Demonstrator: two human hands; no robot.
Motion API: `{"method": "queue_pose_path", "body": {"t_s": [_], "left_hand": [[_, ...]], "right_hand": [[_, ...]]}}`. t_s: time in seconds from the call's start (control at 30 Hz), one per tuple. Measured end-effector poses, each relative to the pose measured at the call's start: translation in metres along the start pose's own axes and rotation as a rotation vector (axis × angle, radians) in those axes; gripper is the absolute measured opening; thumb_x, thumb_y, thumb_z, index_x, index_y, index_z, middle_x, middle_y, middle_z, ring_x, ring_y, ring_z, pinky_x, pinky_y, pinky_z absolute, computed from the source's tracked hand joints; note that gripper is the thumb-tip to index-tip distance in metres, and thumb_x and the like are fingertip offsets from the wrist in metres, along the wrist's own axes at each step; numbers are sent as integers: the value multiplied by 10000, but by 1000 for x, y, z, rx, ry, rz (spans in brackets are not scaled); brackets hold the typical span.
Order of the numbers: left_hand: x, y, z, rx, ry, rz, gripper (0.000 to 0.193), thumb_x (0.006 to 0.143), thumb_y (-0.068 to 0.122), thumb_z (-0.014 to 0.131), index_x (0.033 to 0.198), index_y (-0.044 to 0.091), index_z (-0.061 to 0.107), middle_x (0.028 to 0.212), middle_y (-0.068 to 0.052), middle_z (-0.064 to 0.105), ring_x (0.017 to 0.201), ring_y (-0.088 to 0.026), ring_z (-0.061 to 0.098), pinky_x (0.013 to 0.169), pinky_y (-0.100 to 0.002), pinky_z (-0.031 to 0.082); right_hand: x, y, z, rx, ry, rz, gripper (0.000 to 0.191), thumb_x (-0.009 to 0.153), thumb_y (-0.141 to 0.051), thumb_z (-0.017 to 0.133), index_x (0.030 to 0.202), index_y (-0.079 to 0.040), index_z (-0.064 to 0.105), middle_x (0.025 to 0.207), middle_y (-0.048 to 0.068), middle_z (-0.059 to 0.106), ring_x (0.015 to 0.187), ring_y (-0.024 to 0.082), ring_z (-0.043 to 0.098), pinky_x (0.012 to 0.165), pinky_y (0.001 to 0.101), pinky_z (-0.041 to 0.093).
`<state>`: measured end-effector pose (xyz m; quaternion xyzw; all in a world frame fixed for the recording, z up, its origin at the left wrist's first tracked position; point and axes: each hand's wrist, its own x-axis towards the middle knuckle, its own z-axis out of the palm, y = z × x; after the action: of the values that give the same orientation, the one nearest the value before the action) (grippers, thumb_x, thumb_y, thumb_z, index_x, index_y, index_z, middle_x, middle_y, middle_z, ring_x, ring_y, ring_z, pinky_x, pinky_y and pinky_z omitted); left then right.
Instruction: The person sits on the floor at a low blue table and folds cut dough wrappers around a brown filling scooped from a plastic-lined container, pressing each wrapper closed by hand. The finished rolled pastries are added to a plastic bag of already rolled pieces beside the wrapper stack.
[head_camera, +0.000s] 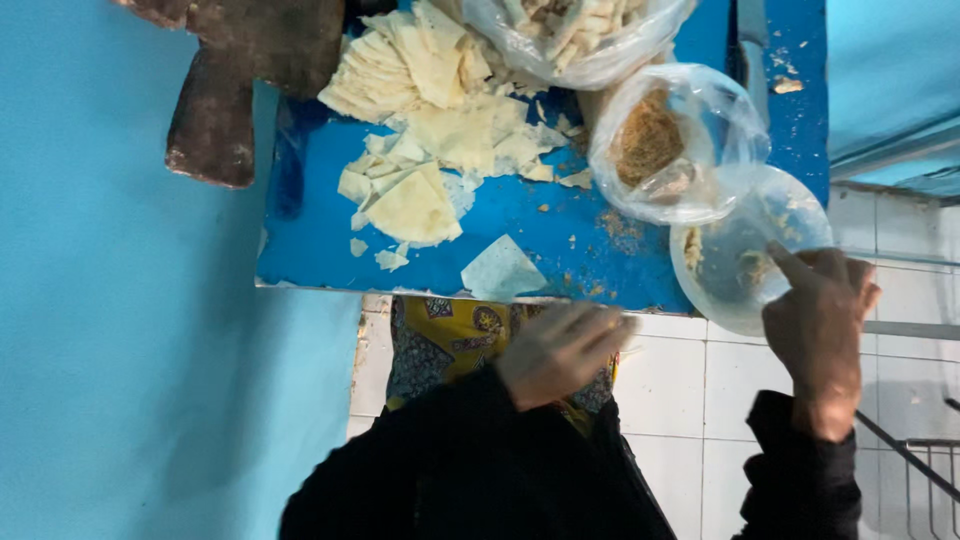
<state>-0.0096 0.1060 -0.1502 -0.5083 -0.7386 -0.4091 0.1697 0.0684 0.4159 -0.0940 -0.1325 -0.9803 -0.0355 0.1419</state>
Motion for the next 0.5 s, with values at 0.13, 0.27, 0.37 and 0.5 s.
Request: {"method": "queue_pose_path", "body": {"t_s": [0.13, 0.27, 0.37, 0.5], "left_hand": [[43, 9, 51, -140, 46, 21, 408, 942, 17, 666, 1344, -10, 604, 1302, -137, 613, 1100, -256, 650, 907, -370, 574], [62, 7, 80, -196, 44, -26, 275, 945, 26, 680, 1214, 29, 621, 1206, -97, 606, 1080, -268, 657, 894, -365, 582], [61, 7, 87, -204, 24, -22, 235, 946, 30, 686, 1173, 37, 627, 1158, -76, 601, 1080, -260, 663, 911, -369, 588], [59, 11, 84, -204, 59, -2, 277, 929, 18, 672, 1203, 32, 635, 1212, -74, 607, 1096, -254, 669, 921, -364, 590]], "right_hand": [[2, 5, 16, -9, -82, 27, 435, 833, 36, 584, 1174, -153, 776, 1164, 99, 680, 1183, 343, 523, 1034, 498, 368], [-1, -4, 17, 67, -63, 45, 387, 857, 43, 591, 1127, -154, 786, 1151, 79, 692, 1231, 339, 529, 1052, 503, 365], [-1, -9, 10, 135, -65, 33, 414, 861, 70, 580, 1107, -177, 803, 1140, 57, 698, 1200, 324, 543, 1019, 509, 381], [4, -13, -11, 194, -38, 37, 450, 854, 135, 527, 1020, -190, 791, 1107, 44, 691, 1155, 321, 559, 1019, 509, 411]]}}
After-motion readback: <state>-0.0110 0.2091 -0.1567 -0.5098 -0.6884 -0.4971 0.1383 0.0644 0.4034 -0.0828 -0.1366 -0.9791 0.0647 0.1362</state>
